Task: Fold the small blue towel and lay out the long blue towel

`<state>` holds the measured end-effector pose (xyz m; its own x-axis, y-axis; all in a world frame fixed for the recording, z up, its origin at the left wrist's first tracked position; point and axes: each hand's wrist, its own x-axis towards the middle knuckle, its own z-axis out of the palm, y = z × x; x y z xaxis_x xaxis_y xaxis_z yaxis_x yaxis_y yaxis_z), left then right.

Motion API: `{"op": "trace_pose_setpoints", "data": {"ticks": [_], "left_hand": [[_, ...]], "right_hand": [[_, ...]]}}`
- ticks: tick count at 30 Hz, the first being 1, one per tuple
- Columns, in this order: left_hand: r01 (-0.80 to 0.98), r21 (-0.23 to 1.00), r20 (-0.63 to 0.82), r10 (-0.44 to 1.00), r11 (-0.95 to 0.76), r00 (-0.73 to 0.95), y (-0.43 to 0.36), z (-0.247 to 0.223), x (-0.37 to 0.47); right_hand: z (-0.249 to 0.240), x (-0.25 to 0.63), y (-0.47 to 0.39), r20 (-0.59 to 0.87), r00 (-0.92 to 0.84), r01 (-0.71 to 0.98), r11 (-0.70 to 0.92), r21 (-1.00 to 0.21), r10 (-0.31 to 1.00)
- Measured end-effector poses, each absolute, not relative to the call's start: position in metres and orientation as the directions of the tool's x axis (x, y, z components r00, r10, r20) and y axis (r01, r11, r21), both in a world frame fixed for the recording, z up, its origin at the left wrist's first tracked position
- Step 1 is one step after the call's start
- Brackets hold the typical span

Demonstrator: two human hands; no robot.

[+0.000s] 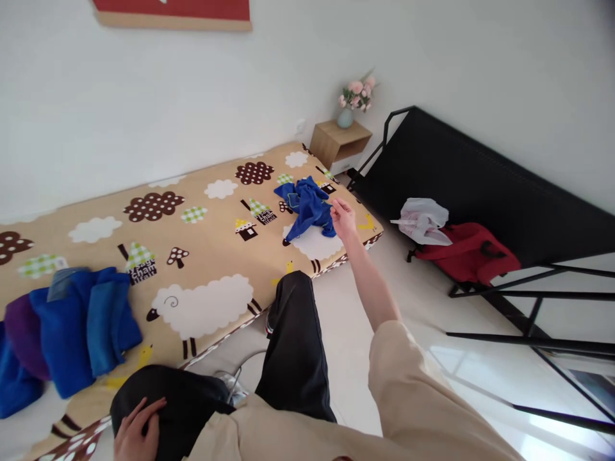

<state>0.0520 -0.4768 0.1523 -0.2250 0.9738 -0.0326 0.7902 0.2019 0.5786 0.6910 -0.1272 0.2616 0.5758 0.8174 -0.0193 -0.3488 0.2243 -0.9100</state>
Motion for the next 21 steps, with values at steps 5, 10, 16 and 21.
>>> {"op": "trace_pose_setpoints", "data": {"ticks": [5,10,16,21], "left_hand": [[0.787,0.581,-0.029,0.972,0.206,-0.233,-0.491,0.158,0.058],[0.796,0.561,-0.055,0.97,0.227,-0.238,-0.5,0.164,0.061],[0.787,0.53,-0.114,0.946,0.316,-0.304,-0.494,0.155,0.06],[0.828,0.465,-0.114,0.948,0.314,-0.296,-0.49,0.144,0.056]], "right_hand": [[0.278,0.68,-0.16,-0.069,0.499,-0.35,0.128,-0.928,0.864],[0.236,0.673,-0.171,-0.355,0.523,-0.418,-0.129,-0.899,0.775],[0.16,0.646,-0.173,-0.56,0.532,-0.408,-0.387,-0.827,0.635],[0.103,0.636,-0.162,-0.644,0.51,-0.42,-0.488,-0.765,0.57]]}}
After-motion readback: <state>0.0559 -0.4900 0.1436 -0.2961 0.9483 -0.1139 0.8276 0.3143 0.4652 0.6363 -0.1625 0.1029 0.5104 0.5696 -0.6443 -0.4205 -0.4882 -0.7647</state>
